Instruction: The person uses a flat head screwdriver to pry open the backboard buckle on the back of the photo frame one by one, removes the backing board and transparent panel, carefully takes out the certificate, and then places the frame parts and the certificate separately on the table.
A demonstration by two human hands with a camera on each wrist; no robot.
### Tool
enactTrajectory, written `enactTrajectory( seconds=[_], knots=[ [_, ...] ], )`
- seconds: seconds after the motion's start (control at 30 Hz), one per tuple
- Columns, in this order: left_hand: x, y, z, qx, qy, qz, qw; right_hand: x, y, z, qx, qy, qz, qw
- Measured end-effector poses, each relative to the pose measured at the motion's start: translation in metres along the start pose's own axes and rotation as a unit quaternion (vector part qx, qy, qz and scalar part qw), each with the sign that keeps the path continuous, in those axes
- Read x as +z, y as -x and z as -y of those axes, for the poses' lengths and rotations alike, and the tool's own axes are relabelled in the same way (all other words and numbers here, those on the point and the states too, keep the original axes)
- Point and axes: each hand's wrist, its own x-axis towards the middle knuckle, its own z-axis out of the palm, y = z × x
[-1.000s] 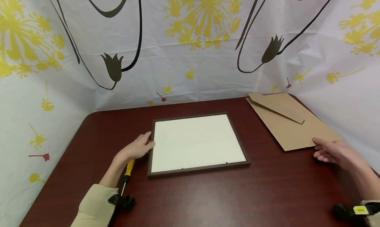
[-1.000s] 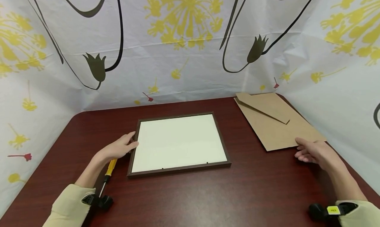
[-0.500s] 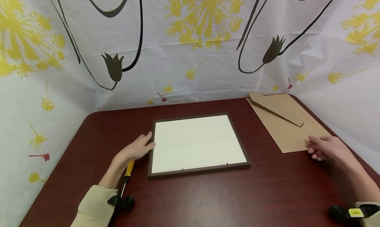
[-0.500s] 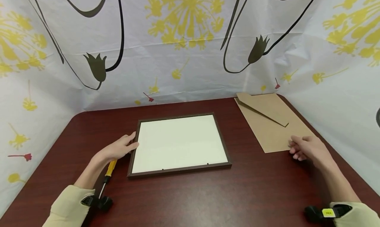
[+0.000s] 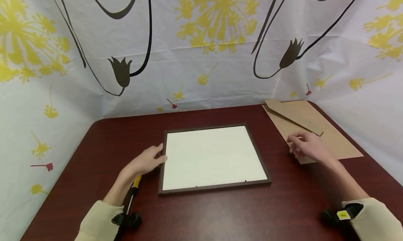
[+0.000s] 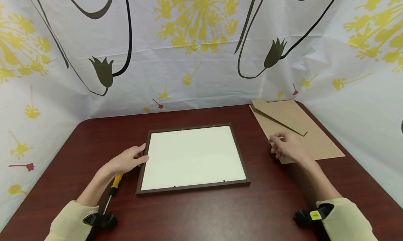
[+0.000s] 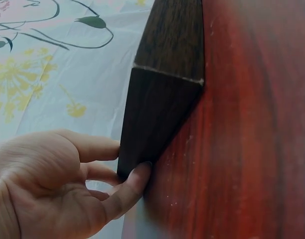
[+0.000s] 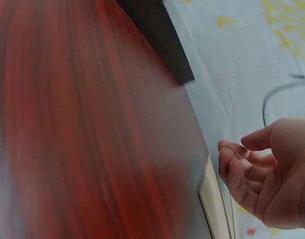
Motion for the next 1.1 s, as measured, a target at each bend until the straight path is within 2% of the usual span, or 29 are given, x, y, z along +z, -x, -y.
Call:
enactTrajectory(
  seconds=[0.1,0.3,0.43,0.73,0.9,1.1],
  knots=[
    [0.001,0.003,-0.001,0.006,-0.009,-0.003,0.9999,0.013,-0.008,0.012,-0.028,0.016,0.003,0.999],
    [0.004,0.008,-0.002,0.023,-0.022,0.002,0.9995,0.033,-0.018,0.027,-0.065,0.001,0.020,0.998],
    [0.005,0.010,-0.003,0.029,-0.017,0.004,0.9994,0.042,-0.023,0.034,-0.084,0.010,0.036,0.996],
    [0.005,0.000,-0.009,0.068,-0.050,-0.059,0.9947,0.060,-0.040,0.055,-0.111,0.084,0.038,0.990],
    [0.005,-0.010,-0.012,0.051,-0.051,-0.047,0.9963,0.068,-0.048,0.062,-0.138,0.138,0.046,0.980],
    [0.007,-0.018,-0.014,0.010,-0.041,-0.023,0.9988,0.071,-0.049,0.061,-0.119,0.165,0.062,0.977]
  ],
)
